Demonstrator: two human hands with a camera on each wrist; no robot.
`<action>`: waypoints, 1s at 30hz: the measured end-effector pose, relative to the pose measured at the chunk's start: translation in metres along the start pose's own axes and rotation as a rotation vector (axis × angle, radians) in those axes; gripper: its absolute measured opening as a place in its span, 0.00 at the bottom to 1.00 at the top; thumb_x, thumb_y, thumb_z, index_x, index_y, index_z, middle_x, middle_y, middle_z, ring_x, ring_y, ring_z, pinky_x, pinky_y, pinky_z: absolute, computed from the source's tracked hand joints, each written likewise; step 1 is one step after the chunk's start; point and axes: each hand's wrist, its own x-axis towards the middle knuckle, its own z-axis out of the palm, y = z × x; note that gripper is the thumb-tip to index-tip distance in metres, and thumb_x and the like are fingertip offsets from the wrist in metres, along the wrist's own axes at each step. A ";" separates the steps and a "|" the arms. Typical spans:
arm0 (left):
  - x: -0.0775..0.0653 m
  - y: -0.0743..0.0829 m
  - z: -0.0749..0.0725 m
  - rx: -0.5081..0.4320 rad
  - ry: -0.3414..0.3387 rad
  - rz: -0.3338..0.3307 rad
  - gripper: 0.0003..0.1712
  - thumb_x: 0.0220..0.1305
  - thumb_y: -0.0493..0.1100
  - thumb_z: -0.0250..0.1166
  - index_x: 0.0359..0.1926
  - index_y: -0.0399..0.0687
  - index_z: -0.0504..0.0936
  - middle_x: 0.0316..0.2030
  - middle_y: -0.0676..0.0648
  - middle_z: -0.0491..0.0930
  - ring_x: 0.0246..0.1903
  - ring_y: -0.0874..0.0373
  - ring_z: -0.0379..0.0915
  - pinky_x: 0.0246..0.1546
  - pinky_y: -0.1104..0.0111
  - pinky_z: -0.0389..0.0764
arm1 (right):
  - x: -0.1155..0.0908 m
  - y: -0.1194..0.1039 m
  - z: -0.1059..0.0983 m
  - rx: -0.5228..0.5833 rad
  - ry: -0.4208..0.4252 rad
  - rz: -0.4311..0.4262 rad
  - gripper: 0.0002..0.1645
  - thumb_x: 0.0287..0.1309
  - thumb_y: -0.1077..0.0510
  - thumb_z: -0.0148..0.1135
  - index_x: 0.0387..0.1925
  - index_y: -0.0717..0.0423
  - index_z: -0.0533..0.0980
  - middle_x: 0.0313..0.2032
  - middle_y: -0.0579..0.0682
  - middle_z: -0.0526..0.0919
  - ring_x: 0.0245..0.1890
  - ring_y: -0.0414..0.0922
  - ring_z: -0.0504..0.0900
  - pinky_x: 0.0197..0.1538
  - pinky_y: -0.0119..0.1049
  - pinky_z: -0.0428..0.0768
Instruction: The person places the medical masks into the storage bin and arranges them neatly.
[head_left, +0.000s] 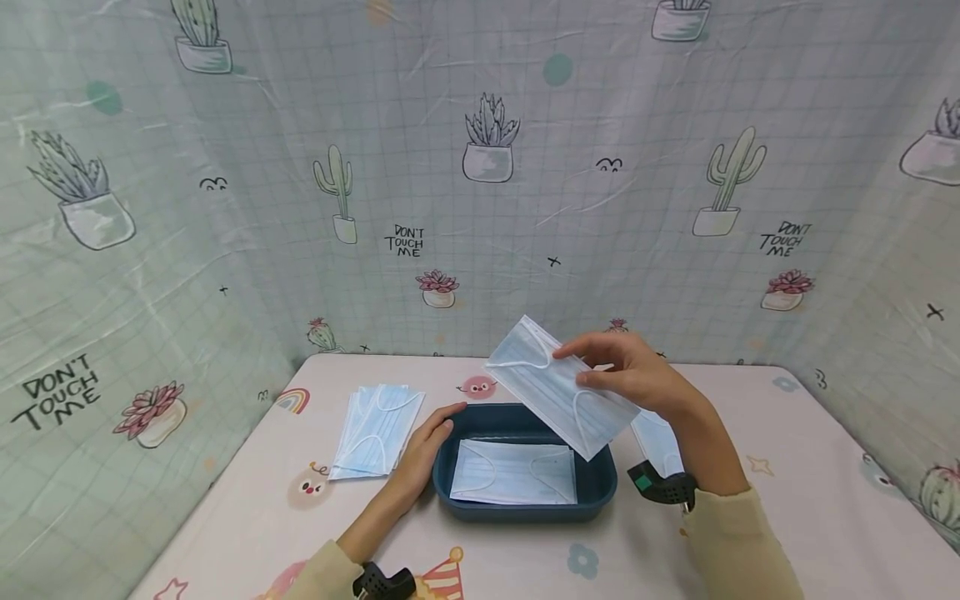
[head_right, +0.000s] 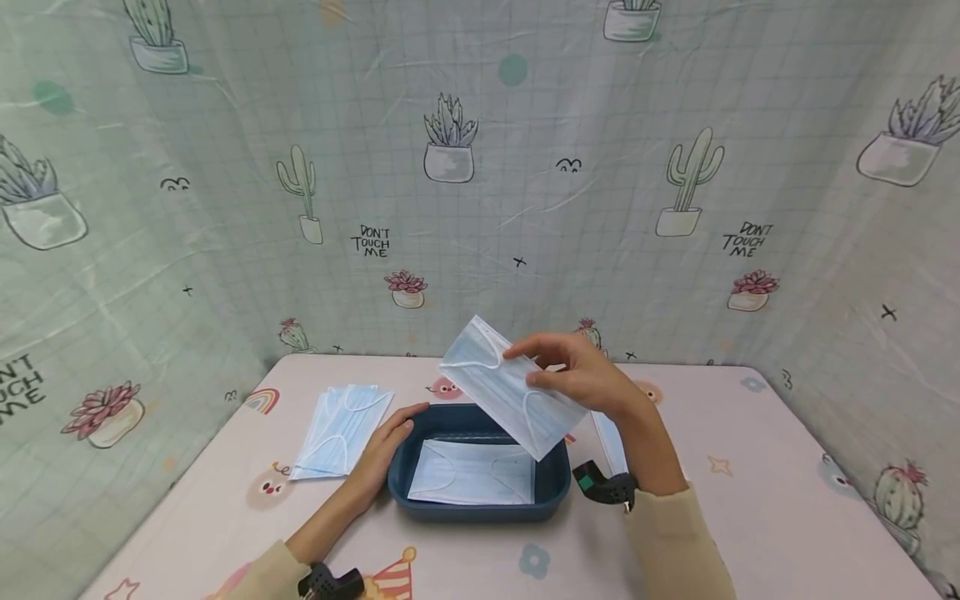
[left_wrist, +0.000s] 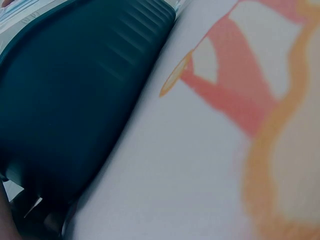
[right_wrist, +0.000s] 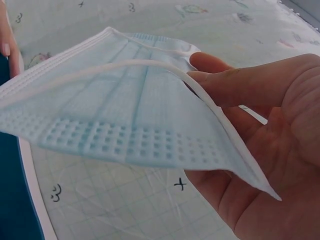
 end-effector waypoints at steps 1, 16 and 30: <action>0.000 0.000 0.000 -0.002 0.000 -0.001 0.22 0.82 0.50 0.47 0.70 0.61 0.75 0.73 0.52 0.72 0.78 0.50 0.58 0.81 0.45 0.50 | 0.000 0.000 0.000 0.002 0.000 0.002 0.21 0.61 0.67 0.67 0.57 0.58 0.82 0.54 0.61 0.80 0.43 0.57 0.84 0.41 0.40 0.89; 0.004 0.000 0.002 -0.001 0.003 -0.014 0.22 0.82 0.51 0.47 0.70 0.62 0.75 0.73 0.52 0.72 0.79 0.49 0.57 0.81 0.44 0.50 | 0.005 0.004 -0.004 0.047 -0.043 -0.044 0.21 0.62 0.65 0.67 0.57 0.58 0.82 0.55 0.63 0.81 0.43 0.55 0.86 0.40 0.42 0.90; 0.006 0.002 0.003 0.003 0.010 -0.009 0.22 0.82 0.49 0.48 0.70 0.61 0.75 0.73 0.52 0.72 0.79 0.51 0.57 0.81 0.47 0.50 | 0.019 0.006 0.016 0.072 -0.143 0.024 0.22 0.64 0.62 0.67 0.60 0.59 0.81 0.58 0.66 0.81 0.42 0.54 0.86 0.40 0.43 0.90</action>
